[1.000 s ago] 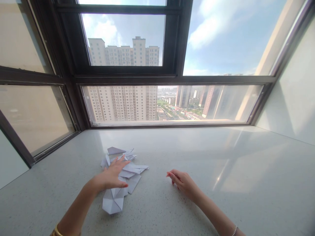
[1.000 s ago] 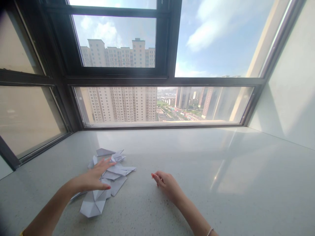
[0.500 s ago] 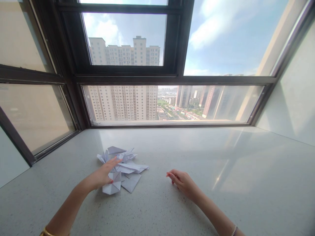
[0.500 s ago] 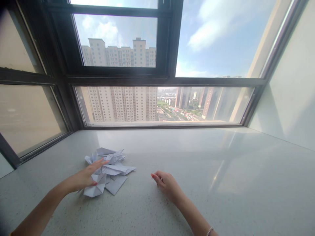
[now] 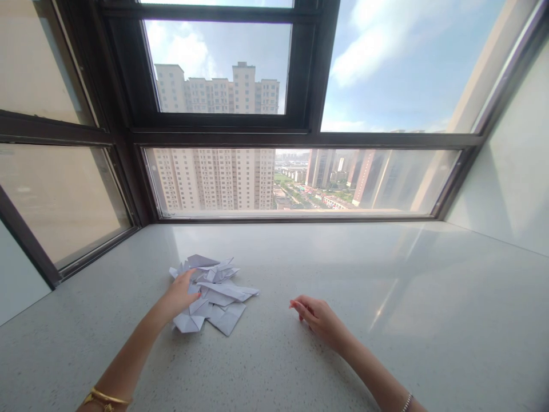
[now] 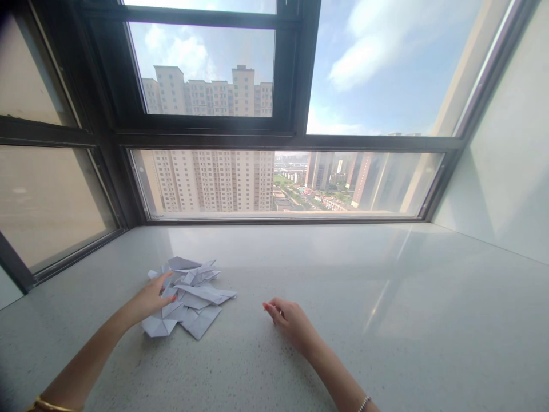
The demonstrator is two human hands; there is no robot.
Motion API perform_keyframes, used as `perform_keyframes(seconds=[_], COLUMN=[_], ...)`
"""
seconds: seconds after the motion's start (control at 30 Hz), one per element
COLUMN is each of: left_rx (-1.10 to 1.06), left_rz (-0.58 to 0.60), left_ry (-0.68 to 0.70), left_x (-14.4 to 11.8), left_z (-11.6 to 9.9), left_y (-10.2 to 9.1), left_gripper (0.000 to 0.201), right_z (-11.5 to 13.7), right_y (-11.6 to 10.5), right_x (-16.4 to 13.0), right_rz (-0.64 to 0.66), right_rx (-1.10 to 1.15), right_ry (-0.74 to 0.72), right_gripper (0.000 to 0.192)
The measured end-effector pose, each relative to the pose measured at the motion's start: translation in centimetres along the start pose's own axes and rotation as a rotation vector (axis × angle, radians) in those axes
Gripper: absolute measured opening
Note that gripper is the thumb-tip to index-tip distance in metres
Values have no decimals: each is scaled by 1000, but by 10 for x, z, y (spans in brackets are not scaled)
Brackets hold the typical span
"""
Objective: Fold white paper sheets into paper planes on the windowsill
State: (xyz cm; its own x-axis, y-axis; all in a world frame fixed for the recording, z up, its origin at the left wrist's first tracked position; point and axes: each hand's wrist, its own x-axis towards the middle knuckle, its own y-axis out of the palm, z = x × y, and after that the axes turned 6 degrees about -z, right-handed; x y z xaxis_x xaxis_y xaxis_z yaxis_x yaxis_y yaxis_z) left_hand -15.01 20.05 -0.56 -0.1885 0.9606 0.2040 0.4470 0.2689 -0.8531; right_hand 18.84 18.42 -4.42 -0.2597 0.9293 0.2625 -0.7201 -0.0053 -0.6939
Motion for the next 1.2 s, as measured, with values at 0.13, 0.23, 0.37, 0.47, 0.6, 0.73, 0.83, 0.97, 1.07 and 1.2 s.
perform_keyframes(seconds=[0.13,0.23,0.37,0.47,0.6,0.73,0.83,0.97,1.07,1.2], left_rx=[-135,-169,-168,-43,195,319,374,387,397,393], left_rz=[-43,-98,-72,73,247,186,120,26,-55,-31], left_ry=[80,144,306,556,650,552,443,342,258,200], left_x=[5,6,-5,-21,-44,-55,-52,-41,-32,-23], left_z=[-8,-17,-33,-46,-55,-53,-47,-42,-39,-28], left_y=[-6,-12,-7,10,33,35,24,7,-6,-11], left_gripper=[50,43,34,37,39,41,39,36,40,44], right_z=[0,0,-1,-1,0,0,0,-1,0,0], right_y=[0,0,0,0,-1,-1,0,1,0,0], right_x=[0,0,0,0,0,-1,0,0,0,0], right_rz=[1,1,0,-2,0,2,2,-3,-2,0], right_rx=[-5,-7,-8,-9,-7,-7,-7,-6,-5,-2], right_ry=[-2,-4,-8,-10,-12,-11,-11,-9,-10,-10], right_gripper=[49,49,48,48,48,48,48,48,48,49])
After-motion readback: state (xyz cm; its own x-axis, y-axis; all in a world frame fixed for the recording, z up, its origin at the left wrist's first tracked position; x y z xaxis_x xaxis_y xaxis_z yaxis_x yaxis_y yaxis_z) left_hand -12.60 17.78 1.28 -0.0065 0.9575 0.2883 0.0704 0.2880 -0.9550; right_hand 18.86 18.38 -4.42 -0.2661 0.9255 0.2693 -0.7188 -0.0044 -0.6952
